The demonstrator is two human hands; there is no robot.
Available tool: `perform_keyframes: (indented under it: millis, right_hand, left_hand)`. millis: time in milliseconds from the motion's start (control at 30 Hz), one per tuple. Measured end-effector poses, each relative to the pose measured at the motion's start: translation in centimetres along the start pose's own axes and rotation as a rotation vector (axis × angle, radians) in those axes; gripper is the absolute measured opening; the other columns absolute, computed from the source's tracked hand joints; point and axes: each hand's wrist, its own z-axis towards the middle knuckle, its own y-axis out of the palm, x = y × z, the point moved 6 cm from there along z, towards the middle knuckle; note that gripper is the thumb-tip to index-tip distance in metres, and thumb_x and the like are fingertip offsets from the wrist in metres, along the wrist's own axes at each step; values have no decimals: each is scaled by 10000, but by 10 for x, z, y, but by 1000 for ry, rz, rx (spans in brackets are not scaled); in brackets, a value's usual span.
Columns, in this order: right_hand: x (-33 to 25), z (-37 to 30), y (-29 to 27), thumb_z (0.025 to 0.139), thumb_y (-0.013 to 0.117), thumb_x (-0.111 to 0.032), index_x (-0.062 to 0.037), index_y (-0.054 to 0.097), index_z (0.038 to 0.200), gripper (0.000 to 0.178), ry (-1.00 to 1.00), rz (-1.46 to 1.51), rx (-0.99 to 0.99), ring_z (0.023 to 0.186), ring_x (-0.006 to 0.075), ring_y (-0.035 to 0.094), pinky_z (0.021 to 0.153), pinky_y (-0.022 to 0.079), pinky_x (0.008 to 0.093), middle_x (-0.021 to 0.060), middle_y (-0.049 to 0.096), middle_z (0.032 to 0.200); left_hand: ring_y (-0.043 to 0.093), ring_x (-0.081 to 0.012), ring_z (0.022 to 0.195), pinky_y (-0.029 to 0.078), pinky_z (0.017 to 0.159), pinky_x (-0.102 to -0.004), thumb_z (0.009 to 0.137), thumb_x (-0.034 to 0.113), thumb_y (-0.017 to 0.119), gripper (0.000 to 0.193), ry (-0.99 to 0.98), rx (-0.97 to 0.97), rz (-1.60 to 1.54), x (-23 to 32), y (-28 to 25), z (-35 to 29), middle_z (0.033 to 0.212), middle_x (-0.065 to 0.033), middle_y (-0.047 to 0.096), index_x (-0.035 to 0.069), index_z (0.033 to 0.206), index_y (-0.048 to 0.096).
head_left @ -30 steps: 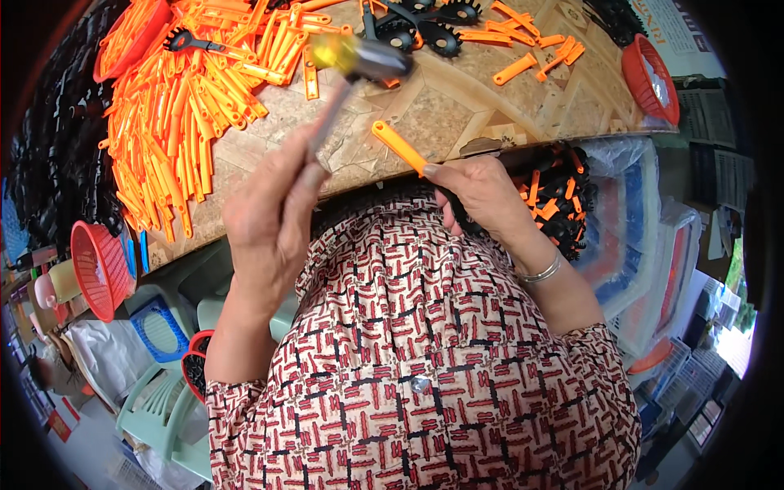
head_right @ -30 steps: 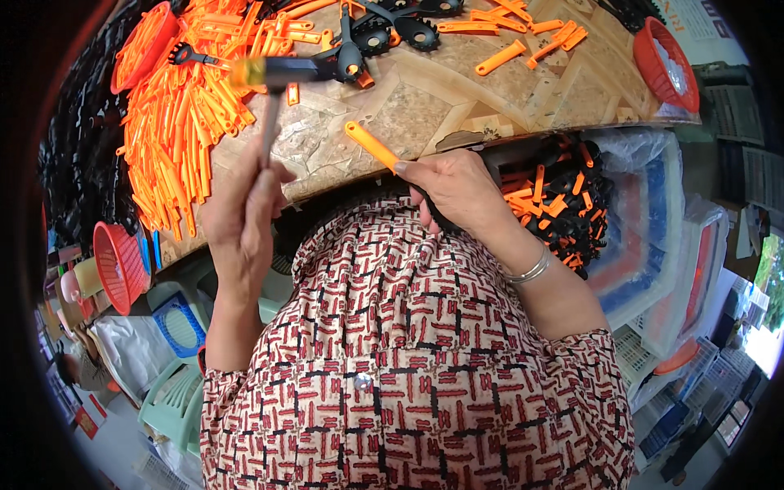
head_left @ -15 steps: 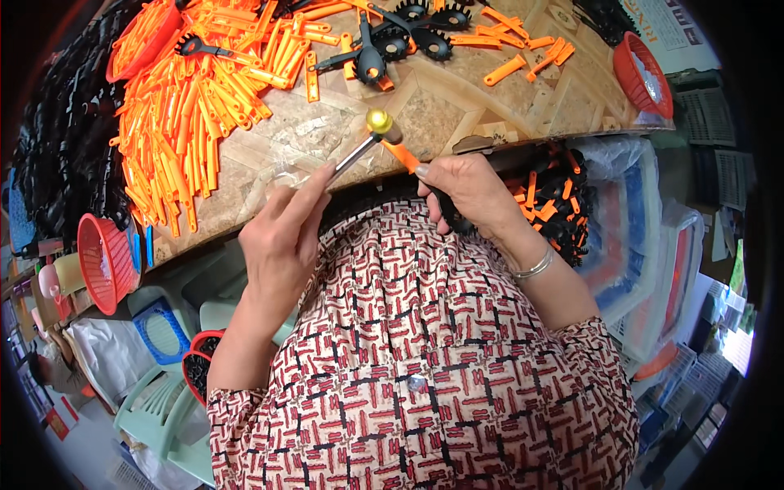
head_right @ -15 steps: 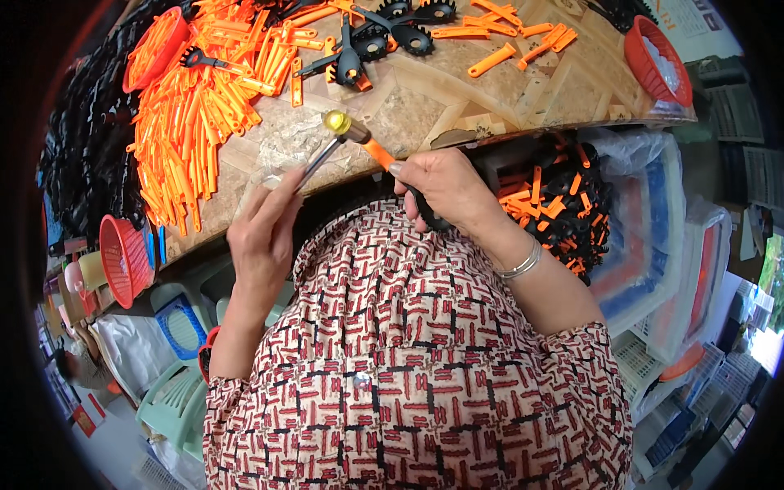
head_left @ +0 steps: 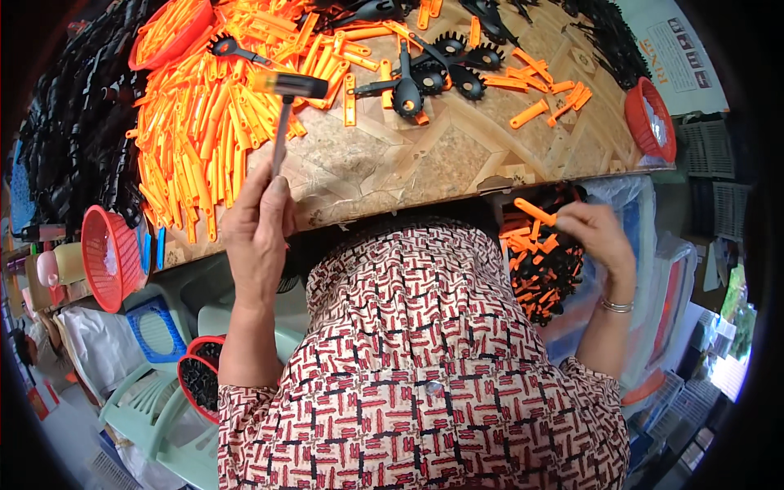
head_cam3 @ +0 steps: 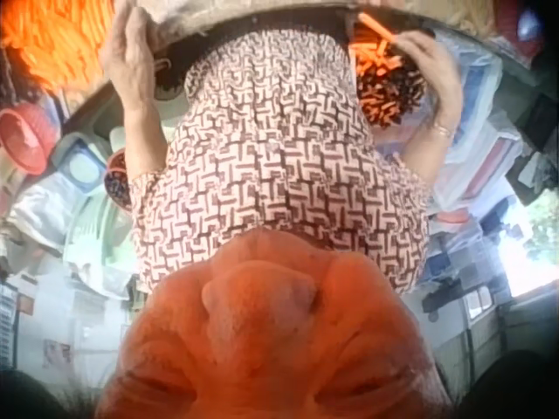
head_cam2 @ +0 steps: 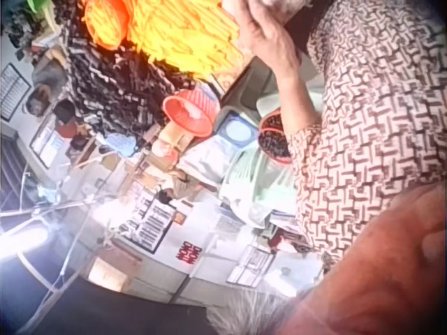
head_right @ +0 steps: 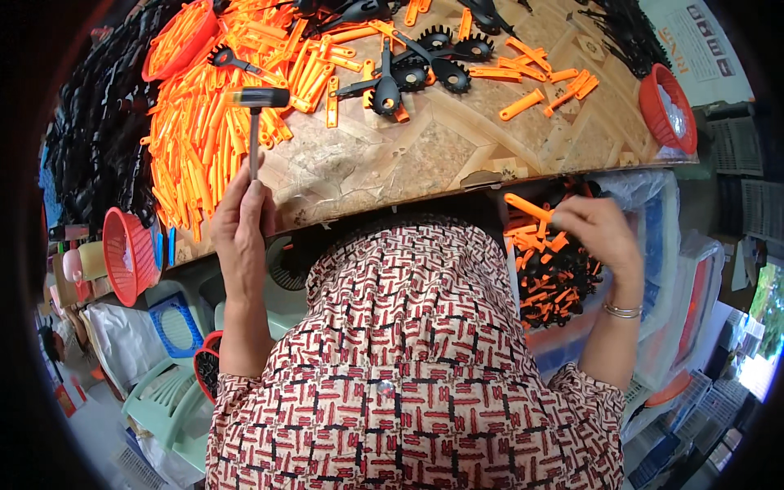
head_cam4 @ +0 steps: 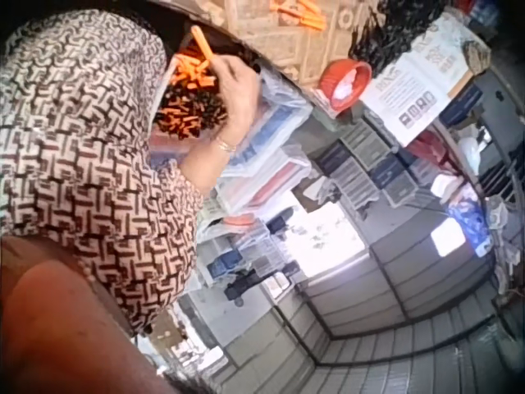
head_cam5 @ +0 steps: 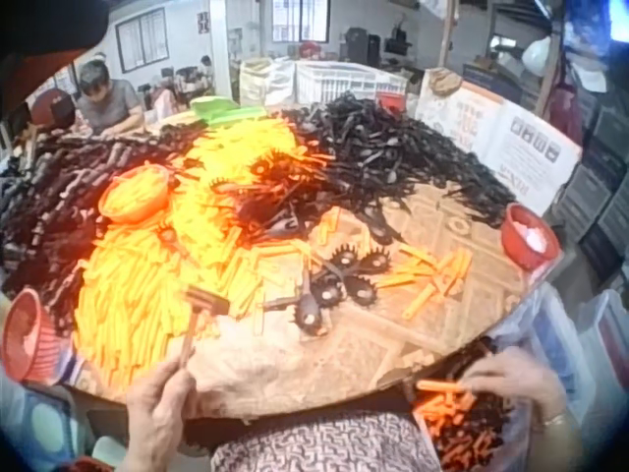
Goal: The person assembles small orange and black plastic components on a wooden workbench. Using a hammer, they repeatedly strike the joined parts to secure them together. The person handles the parts one at a time, picking them from piles on the table and placing the finished assemblies into a container.
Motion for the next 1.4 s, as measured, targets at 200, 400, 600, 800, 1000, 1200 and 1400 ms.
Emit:
perform_keyframes:
  millis: [200,400,600,800,1000,1200,1400]
  right_hand:
    - [-143,71,-23,937,653,-242,-39,704,965,212,-478,-101,486,801,305,662,710,492,398,113,696,877]
    - [-214,165,38,844,720,-279,-72,727,890,212,-634,-551,715,780,334,652,716,525,427,127,663,811]
    - [-191,200,12,839,705,-311,-55,735,827,258,-530,-279,625,772,321,682,695,530,435,147,692,792]
    - [-152,190,-27,861,750,-232,-35,765,845,198,-349,242,348,577,68,590,549,453,283,-7,638,640]
    - [-127,97,5,924,716,-192,-41,722,889,155,-96,741,-48,562,46,581,511,438,208,-35,654,716]
    - [-88,20,95,1007,618,-117,5,658,981,131,114,1052,-236,625,113,675,570,524,221,60,709,802]
    - [-98,26,106,991,626,-113,41,704,1047,181,44,769,-127,624,81,652,561,495,231,46,706,744]
  left_hand:
    - [419,-20,617,327,530,-183,1042,180,588,368,-37,12,-93,-4,7,14,743,52,491,18,1373,603]
    - [414,-34,607,352,543,-221,927,153,751,235,-37,29,204,8,15,35,681,66,496,34,1127,716]
    - [664,-291,631,503,617,-384,888,278,756,280,253,-84,567,20,57,77,665,-169,642,18,984,715]
    - [683,-405,763,524,688,-478,834,403,792,420,337,-91,1024,25,94,110,780,-206,698,17,947,670]
    - [674,-318,668,517,655,-434,861,279,763,285,329,-184,1072,19,81,131,721,-179,667,2,863,698]
    - [657,-121,616,526,588,-224,931,91,717,211,-201,-499,-42,18,95,84,855,-55,688,-18,1086,625]
    - [719,-149,695,591,640,-235,924,71,737,244,-358,-640,-246,11,143,41,885,-84,706,-14,1106,598]
